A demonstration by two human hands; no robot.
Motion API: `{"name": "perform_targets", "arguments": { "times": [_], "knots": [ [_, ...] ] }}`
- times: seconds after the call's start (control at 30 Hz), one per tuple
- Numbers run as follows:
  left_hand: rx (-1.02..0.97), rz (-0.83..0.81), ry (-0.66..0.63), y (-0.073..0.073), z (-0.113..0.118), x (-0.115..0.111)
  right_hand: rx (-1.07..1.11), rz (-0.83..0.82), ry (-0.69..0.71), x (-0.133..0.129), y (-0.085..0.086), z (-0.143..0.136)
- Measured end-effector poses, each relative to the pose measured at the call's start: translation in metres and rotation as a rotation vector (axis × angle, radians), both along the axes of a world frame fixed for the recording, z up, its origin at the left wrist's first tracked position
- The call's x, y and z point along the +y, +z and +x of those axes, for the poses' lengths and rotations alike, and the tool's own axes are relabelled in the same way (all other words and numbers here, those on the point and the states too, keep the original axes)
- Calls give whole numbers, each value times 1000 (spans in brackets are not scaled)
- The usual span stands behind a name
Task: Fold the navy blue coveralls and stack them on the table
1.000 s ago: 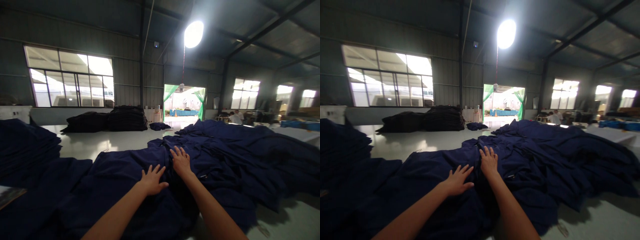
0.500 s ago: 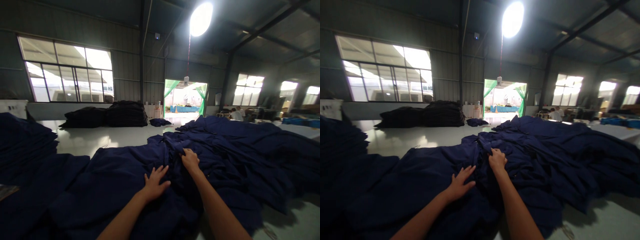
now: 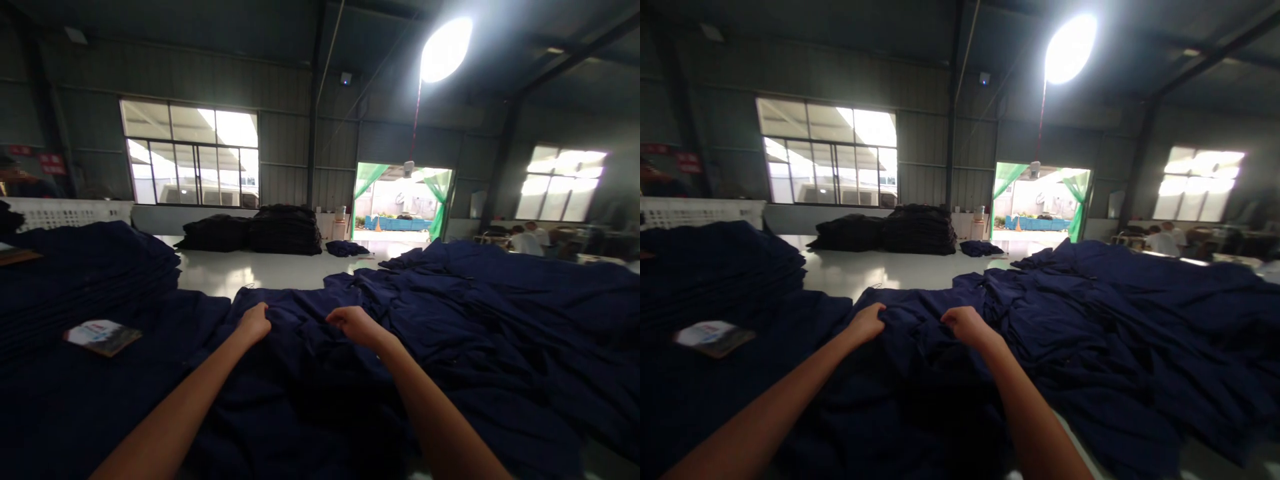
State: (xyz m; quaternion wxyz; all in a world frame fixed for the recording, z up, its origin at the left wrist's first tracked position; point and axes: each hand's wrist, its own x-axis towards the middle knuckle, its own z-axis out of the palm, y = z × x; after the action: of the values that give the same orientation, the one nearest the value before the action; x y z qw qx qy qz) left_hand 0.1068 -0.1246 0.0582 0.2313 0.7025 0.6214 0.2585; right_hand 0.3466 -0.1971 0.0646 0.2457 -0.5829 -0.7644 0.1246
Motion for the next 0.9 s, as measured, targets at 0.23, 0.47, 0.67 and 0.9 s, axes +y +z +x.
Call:
{"name": "perform_targets", "arguments": {
  "times": [0.23, 0.47, 0.67, 0.9],
  "knots": [
    [44, 160, -59, -53, -25, -12, -253, -91, -235, 10, -46, 26],
    [-239, 521, -32, -54, -41, -9, -87, -218, -82, 11, -44, 60],
    [97, 330, 206, -5, -58, -28, -17, -86, -197, 7, -37, 62],
    [581, 54, 155, -19, -58, -30, -12, -99, -253, 7, -41, 58]
  ]
}}
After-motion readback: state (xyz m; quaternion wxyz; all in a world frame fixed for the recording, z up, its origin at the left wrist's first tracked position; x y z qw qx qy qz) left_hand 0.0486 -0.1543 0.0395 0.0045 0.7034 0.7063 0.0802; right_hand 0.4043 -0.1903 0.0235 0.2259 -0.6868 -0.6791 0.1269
